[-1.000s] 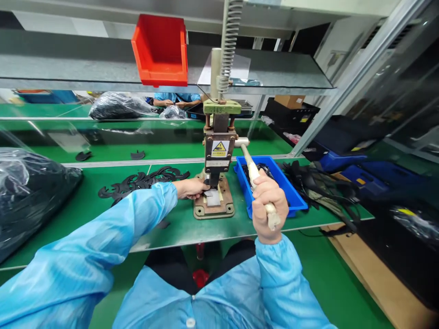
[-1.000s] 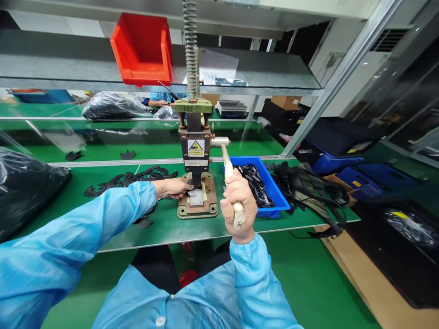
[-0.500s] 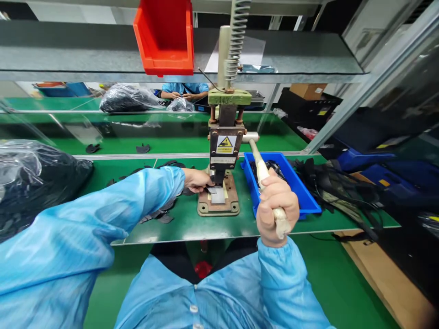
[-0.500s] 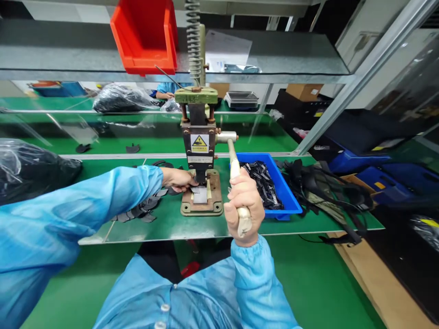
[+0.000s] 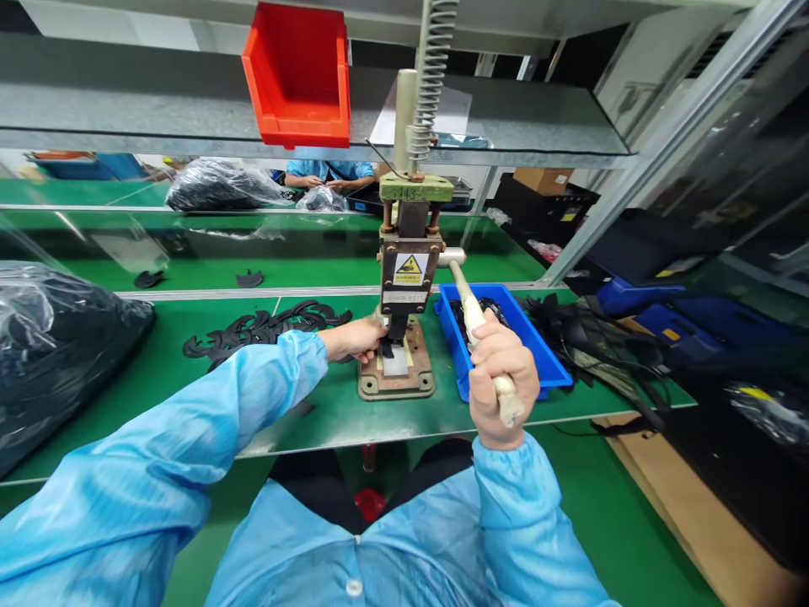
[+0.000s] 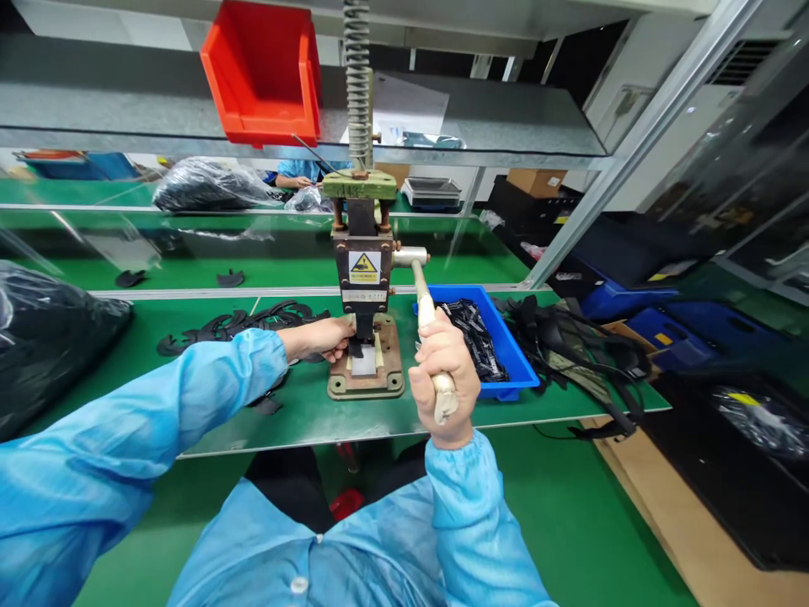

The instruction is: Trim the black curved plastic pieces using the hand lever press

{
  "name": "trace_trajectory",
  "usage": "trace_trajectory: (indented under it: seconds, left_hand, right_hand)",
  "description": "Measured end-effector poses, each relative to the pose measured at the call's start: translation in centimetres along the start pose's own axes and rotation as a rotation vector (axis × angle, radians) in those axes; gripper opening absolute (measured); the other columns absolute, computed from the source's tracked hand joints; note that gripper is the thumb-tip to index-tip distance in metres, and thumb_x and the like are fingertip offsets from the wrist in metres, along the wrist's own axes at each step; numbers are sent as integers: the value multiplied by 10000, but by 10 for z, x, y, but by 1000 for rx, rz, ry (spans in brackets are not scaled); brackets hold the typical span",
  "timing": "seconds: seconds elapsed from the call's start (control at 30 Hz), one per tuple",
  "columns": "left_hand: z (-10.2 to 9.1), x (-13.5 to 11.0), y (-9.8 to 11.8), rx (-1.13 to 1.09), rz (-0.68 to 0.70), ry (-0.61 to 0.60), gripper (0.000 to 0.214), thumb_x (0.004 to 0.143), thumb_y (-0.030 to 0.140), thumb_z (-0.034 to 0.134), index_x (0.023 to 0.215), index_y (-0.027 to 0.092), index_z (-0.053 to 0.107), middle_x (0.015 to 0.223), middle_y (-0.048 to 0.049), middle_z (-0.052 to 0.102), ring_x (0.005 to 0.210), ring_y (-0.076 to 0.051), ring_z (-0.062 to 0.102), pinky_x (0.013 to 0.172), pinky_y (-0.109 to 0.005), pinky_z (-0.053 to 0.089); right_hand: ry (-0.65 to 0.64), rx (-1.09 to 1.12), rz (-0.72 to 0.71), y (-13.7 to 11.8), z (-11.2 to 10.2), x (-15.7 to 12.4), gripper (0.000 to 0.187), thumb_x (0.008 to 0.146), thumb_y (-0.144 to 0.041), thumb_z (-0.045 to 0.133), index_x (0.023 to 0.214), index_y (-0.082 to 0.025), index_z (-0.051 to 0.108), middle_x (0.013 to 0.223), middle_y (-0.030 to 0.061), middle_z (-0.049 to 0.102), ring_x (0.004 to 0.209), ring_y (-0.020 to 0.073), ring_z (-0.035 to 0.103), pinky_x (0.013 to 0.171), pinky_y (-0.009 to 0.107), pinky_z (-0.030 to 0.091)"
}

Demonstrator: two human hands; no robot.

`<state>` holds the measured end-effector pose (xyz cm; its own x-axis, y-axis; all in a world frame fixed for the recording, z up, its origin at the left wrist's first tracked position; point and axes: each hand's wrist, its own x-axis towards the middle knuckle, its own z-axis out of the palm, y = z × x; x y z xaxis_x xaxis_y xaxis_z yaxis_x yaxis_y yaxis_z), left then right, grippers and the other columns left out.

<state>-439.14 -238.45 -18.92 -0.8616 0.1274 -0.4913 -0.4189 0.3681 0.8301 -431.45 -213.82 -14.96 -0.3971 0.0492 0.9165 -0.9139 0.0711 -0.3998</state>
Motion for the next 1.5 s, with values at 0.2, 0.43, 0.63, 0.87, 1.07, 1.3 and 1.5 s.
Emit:
trace_trajectory:
  seconds: [0.2, 0.43, 0.63, 0.87, 1.07, 1.3, 1.5]
  left_hand:
    - [-4, -2, 1, -142, -43, -64, 412, 1088, 499, 506, 871, 162, 605, 645, 3, 581, 493, -121, 570, 483, -242, 485]
    - [-58, -27, 0, -236, 274, -234, 465, 1015, 538, 614, 1239, 141, 704, 938, -88, 729, 785, -178, 702, 698, -285, 569]
    - [-105, -22, -45, 670, 489, 133, 320, 896, 458, 738, 1081, 200, 781, 1075, -86, 745, 983, -242, 685, 886, -318, 515]
    - [-87, -15, -80, 1110, 508, 231, 459, 880, 519, 765, 1202, 191, 774, 1219, -160, 685, 1186, -349, 651, 997, -414, 501]
    - [-75, -9, -80, 1129, 508, 228, 413, 859, 491, 783, 1139, 190, 741, 1195, -149, 675, 1138, -336, 656, 936, -399, 506]
    - [-61, -21, -78, 968, 549, 204, 119, 899, 320, 688, 863, 213, 652, 933, -78, 674, 870, -240, 644, 764, -340, 463]
    - [-66, -25, -67, 476, 441, 226, 376, 915, 390, 681, 691, 233, 423, 619, 41, 488, 584, -129, 419, 568, -275, 300]
  right_hand:
    - [7, -3, -5, 2, 0, 0, 165, 915, -339, 730, 857, -267, 593, 812, -10, 586, 1005, 235, 651, 1225, 706, 454]
    - [42, 13, -13, 5, 1, 1, 198, 881, -349, 762, 816, -261, 597, 783, -10, 590, 985, 245, 663, 1208, 705, 465]
    - [106, 10, 9, 7, 6, 1, 243, 849, -386, 791, 790, -268, 587, 750, -18, 570, 941, 242, 658, 1206, 710, 470]
    - [143, -14, 10, 4, 10, 2, 284, 839, -400, 794, 762, -269, 554, 734, -24, 556, 932, 246, 663, 1204, 731, 464]
    - [122, -2, 14, 3, 8, 3, 261, 834, -365, 792, 770, -259, 562, 748, -21, 572, 954, 241, 664, 1217, 722, 454]
    - [123, -5, 4, 4, 9, 3, 260, 848, -375, 792, 775, -268, 567, 735, -23, 555, 946, 245, 665, 1223, 716, 456]
    - [124, -2, 23, 4, 8, 1, 276, 849, -409, 798, 781, -265, 573, 761, -22, 575, 962, 238, 667, 1222, 694, 462]
